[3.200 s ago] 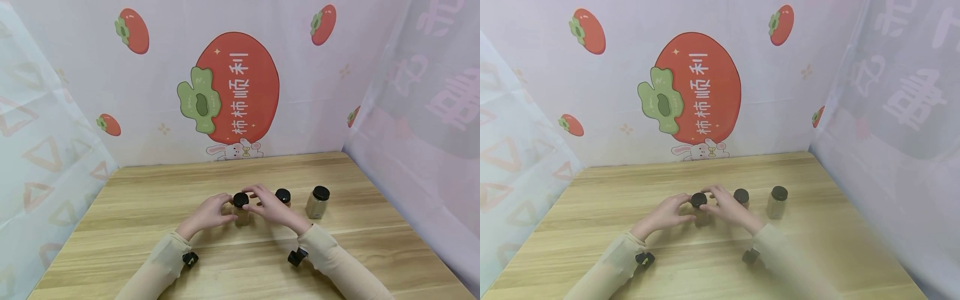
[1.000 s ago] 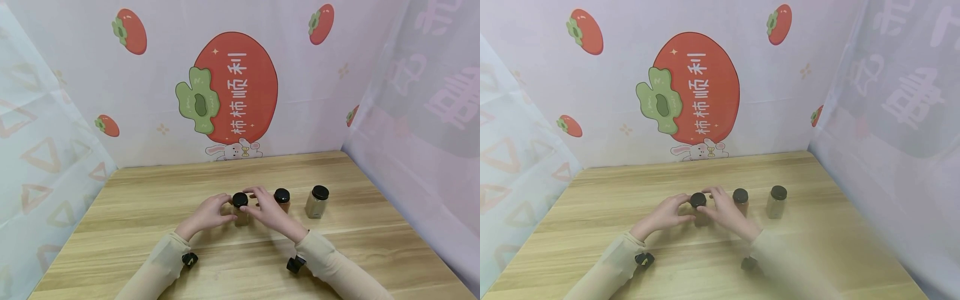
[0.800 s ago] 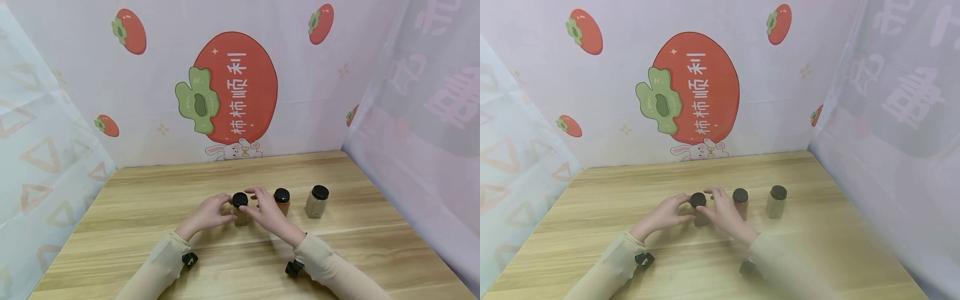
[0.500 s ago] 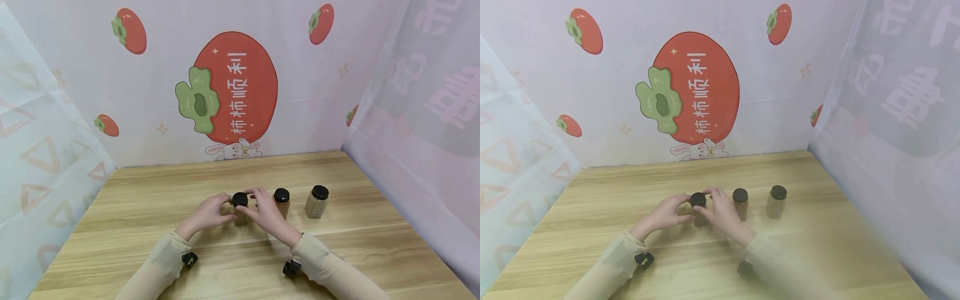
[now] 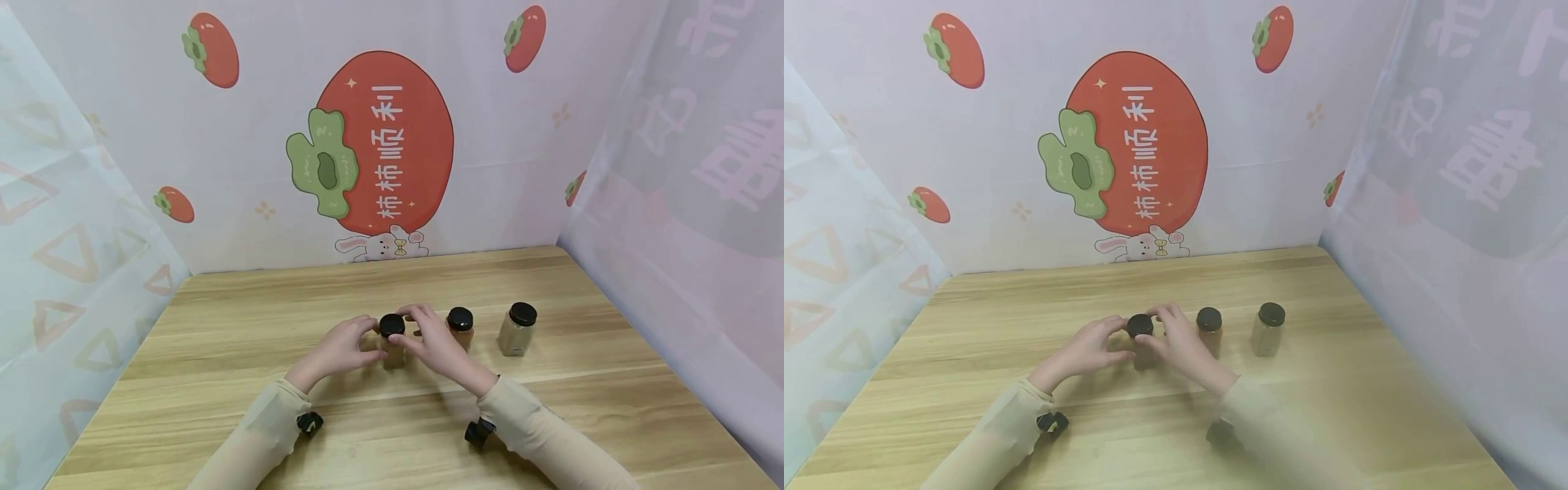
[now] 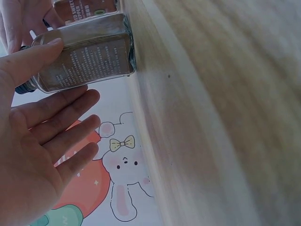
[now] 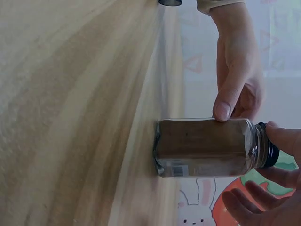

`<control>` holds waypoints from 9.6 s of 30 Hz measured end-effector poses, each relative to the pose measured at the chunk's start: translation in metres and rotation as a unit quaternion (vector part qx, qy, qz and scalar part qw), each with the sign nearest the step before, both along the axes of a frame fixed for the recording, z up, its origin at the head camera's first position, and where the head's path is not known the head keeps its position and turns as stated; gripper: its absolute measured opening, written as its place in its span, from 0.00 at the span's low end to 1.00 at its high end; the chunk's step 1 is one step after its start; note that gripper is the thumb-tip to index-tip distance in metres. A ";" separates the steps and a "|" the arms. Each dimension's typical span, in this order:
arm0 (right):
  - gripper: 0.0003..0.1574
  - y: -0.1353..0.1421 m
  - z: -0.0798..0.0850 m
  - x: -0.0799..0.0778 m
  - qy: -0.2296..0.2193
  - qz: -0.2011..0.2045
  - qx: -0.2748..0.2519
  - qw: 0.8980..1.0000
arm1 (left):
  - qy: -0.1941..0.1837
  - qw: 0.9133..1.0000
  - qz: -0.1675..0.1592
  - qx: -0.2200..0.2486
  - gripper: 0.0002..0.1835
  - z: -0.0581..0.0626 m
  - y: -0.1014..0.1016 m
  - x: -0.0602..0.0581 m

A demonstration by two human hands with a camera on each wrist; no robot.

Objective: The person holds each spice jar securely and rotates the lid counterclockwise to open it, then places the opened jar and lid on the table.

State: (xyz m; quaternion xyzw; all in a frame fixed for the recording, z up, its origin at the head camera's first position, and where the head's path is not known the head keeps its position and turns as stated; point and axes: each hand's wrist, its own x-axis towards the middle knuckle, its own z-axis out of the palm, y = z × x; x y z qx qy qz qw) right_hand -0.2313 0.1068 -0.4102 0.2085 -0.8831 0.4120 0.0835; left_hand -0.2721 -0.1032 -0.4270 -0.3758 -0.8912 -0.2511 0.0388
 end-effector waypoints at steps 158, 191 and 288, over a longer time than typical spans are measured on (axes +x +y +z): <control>0.22 0.022 0.015 0.011 -0.012 -0.048 -0.109 0.993 | 0.007 1.000 0.009 -0.013 0.23 0.002 0.001 0.001; 0.18 0.020 0.017 0.011 -0.059 -0.023 -0.120 0.991 | -0.003 1.000 0.010 -0.015 0.23 0.004 0.001 0.002; 0.33 0.026 0.010 0.011 -0.265 0.098 -0.341 0.896 | 0.002 1.000 0.005 -0.012 0.22 0.003 0.001 0.001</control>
